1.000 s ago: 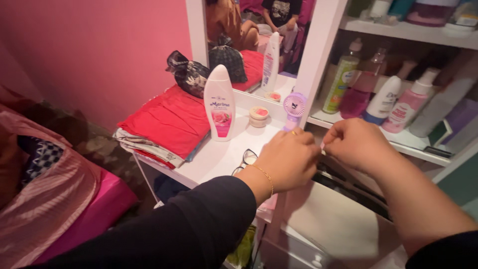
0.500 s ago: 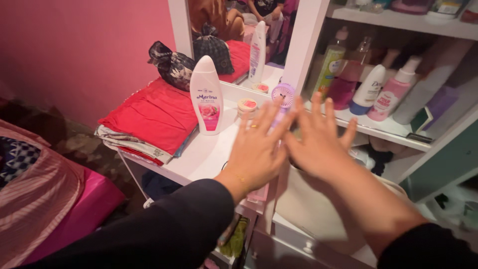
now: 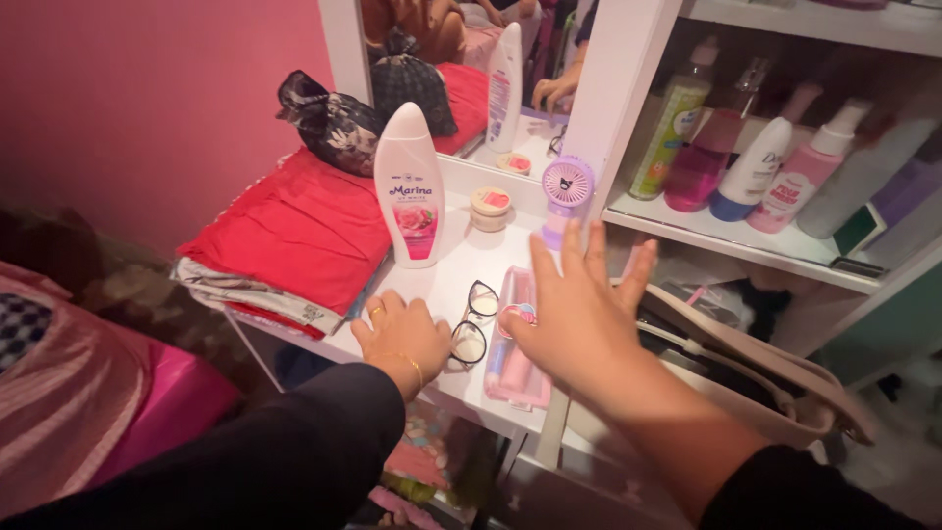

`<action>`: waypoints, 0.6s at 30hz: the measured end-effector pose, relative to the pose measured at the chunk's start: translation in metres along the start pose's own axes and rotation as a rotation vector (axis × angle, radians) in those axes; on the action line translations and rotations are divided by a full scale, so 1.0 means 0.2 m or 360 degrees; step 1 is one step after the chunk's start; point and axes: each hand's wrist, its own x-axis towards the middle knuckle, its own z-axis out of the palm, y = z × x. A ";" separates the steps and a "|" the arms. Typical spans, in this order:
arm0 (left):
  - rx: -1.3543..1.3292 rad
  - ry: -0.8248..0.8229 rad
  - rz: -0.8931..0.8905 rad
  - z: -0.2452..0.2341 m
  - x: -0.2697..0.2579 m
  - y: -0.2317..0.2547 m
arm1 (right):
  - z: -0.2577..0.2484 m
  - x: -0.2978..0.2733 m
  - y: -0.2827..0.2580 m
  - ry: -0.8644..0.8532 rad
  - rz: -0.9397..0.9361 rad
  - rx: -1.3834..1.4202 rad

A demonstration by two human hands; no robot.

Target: The person packs a handbag with daily essentials at a vanity. They place a charging cable, glasses, a water bottle, a wallet, hair rollers, and a small pouch into the bag, then put on a wristwatch and leave the bag on the table.

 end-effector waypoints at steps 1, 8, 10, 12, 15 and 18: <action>-0.0015 -0.0108 -0.0055 0.03 0.05 0.00 | 0.00 0.01 -0.02 -0.0072 0.0035 0.0072; -0.0134 -0.0478 -0.0101 0.19 0.35 0.10 | 0.09 -0.02 -0.13 0.0009 -0.0140 0.0380; -0.0120 -0.0519 -0.0087 0.22 0.40 0.12 | 0.12 -0.03 -0.12 0.0076 -0.0155 0.0417; -0.0118 -0.0526 -0.0101 0.26 0.43 0.15 | 0.14 -0.03 -0.10 0.0069 -0.0115 0.0410; -0.0146 -0.0538 -0.0128 0.34 0.51 0.15 | 0.16 0.00 -0.03 0.0112 0.0074 0.0384; -0.0254 -0.0568 -0.0164 0.43 0.62 0.12 | 0.16 0.03 0.06 0.0375 0.0080 0.0448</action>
